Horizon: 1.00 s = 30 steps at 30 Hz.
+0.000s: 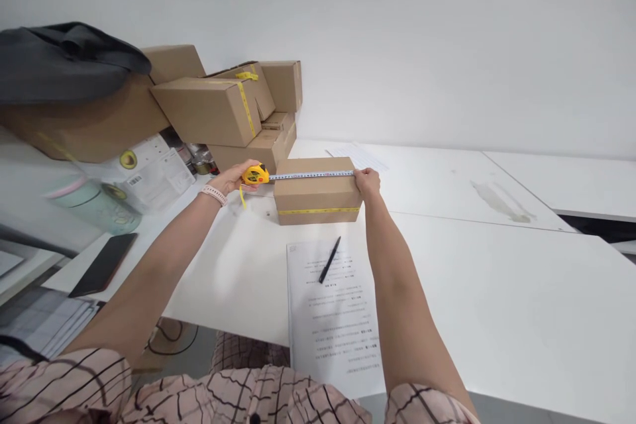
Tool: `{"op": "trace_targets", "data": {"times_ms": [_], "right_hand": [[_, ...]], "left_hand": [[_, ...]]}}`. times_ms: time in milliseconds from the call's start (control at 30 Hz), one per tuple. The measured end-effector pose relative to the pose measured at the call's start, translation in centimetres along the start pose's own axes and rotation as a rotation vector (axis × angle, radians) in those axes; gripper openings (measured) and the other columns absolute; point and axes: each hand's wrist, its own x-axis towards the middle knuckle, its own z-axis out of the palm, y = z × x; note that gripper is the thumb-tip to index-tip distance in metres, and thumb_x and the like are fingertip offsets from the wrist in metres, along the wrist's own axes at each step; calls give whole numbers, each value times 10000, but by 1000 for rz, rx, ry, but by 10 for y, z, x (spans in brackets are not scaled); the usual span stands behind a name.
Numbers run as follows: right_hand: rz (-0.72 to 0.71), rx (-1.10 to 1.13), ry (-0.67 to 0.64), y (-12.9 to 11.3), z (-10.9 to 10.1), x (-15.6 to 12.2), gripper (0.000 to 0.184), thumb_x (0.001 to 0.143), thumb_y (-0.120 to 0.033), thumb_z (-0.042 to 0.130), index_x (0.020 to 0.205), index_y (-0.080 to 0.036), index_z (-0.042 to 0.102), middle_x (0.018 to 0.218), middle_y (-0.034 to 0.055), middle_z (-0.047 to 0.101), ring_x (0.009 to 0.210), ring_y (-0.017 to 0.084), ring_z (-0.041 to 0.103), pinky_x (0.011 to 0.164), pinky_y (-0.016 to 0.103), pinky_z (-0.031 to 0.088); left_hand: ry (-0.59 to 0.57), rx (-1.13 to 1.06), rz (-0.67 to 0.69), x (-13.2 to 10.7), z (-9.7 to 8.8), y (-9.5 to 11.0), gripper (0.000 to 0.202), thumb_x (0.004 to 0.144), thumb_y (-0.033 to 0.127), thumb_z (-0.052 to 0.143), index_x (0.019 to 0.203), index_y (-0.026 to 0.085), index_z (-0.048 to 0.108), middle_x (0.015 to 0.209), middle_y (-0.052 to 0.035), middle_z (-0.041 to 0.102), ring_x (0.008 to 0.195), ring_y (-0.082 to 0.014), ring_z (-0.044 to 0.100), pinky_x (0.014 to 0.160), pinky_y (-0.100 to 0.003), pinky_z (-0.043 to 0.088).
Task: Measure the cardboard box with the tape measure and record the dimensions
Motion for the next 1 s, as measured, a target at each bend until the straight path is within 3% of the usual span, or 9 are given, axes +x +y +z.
{"op": "trace_targets", "data": {"times_ms": [400,600,667,733,833,900,1000], "right_hand": [[65,22,-39,-1,2,2,174,753,-350,648,722,-201,562,766,41,633,662,160,545,599,282,439],[-38,34,15,-6,-6,4,153,809,-312,625,757,-170,599,764,35,624,696,152,547,673,284,453],[-130,99,49,-15,-15,2,162,851,-312,587,798,-160,605,774,29,614,718,141,538,689,269,452],[-240,134,44,-29,-25,-3,181,883,-325,560,848,-156,616,803,29,616,754,136,535,710,260,455],[-415,111,-89,-56,-32,-18,211,886,-354,582,901,-154,648,881,42,647,837,146,553,773,272,462],[-493,94,-207,-71,-29,-29,243,880,-378,599,913,-147,667,925,55,669,884,157,566,820,288,463],[-503,81,-298,-78,-16,-40,328,903,-441,559,930,-138,681,975,74,693,931,176,584,867,302,458]], "left_hand": [[8,-47,5,-5,3,-1,356,696,438,766,920,166,710,855,-104,752,663,-240,705,589,-356,607],[15,57,39,-17,3,13,376,699,455,778,908,149,715,854,-103,751,651,-216,694,598,-334,598],[-100,106,95,-38,7,18,411,691,456,800,954,153,715,905,-106,753,683,-217,703,592,-316,596],[-320,165,133,-68,17,17,461,690,466,809,1023,162,709,976,-119,746,693,-221,712,571,-311,592],[-639,180,101,-119,50,-1,479,694,446,815,1062,171,680,1006,-126,719,699,-222,726,555,-298,589],[-735,40,84,-148,78,-21,467,726,460,787,1076,192,631,1019,-108,697,713,-208,730,573,-295,595],[-752,-228,52,-176,116,-47,464,748,519,735,1034,184,589,990,-91,671,695,-206,723,564,-311,596]]}}
